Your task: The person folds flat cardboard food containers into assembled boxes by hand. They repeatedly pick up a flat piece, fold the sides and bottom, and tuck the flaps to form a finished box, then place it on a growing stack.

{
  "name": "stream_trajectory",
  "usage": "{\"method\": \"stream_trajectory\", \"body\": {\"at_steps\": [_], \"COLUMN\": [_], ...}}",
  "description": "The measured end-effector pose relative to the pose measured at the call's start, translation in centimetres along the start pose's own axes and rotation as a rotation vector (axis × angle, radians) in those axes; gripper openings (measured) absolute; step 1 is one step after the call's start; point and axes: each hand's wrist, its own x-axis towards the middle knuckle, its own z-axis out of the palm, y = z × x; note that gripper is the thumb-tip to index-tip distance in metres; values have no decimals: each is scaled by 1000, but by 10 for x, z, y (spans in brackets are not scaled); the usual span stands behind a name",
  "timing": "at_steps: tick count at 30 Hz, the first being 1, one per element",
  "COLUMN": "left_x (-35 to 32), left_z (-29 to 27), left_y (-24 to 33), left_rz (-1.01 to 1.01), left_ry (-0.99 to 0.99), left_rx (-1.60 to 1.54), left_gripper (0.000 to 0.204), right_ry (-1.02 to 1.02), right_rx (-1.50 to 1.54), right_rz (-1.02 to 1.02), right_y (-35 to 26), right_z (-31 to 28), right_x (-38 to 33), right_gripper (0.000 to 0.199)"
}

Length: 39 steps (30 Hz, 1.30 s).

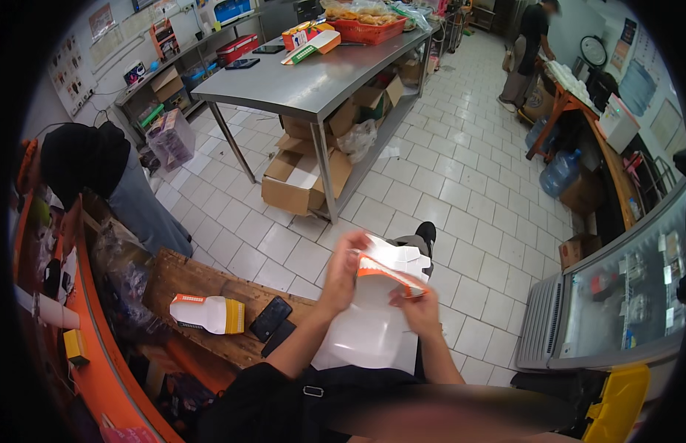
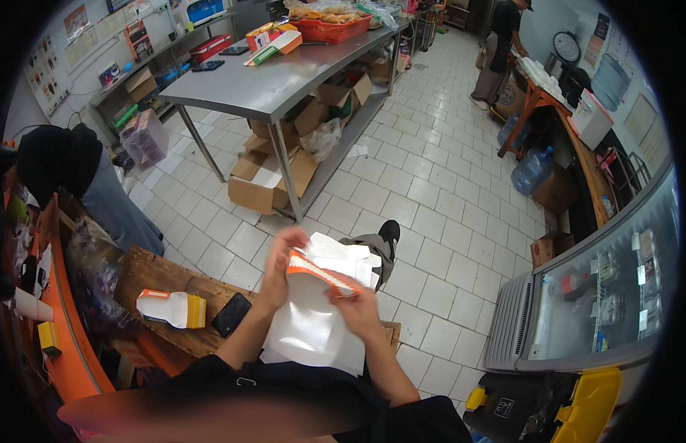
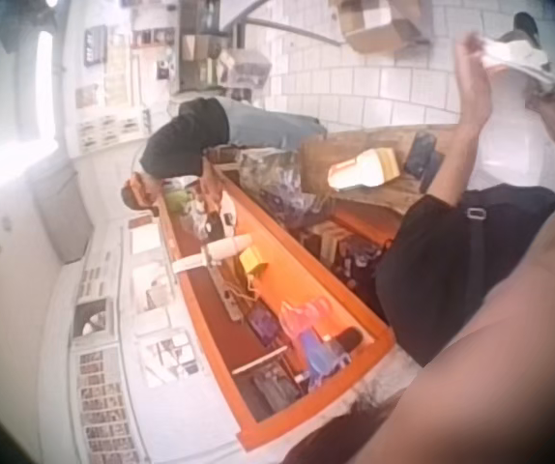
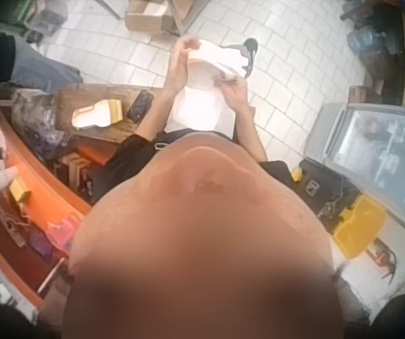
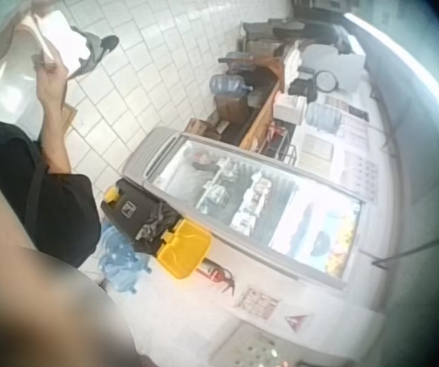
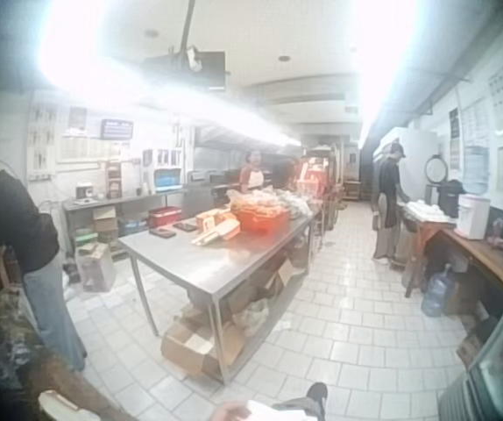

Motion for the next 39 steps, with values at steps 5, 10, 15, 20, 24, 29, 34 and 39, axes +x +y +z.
{"method": "stream_trajectory", "body": {"at_steps": [5, 10, 15, 20, 24, 29, 34, 39], "left_x": [-15, -27, -32, -51, -47, -43, -64, -81], "left_z": [3, 5, 5, 7, -1, -11, -42, -182], "left_y": [-1, 16, 17, 21, 19, 5, -29, -73], "left_rz": [257, 107, -71, -244, -163, -248, -90, -27], "left_ry": [-15, -266, -492, -92, 90, -66, 145, 1219], "left_rx": [185, 370, 274, 79, -59, -167, 2, 718], "left_gripper": [44, 30, 27, 20, 20, 25, 38, 51], "right_ry": [76, 526, 563, 151, -204, 258, 460, 610], "right_rx": [30, -10, 33, 172, -122, 141, 108, 29], "right_rz": [-427, -396, -556, -208, -140, 216, 211, 136], "right_y": [5, -7, -30, -39, -22, 21, 6, -6], "right_z": [14, 16, 5, -6, -24, 5, -9, -32], "right_x": [-13, -12, -15, -18, -12, -17, -8, -6], "right_gripper": [33, 36, 40, 41, 40, 47, 54, 58]}}
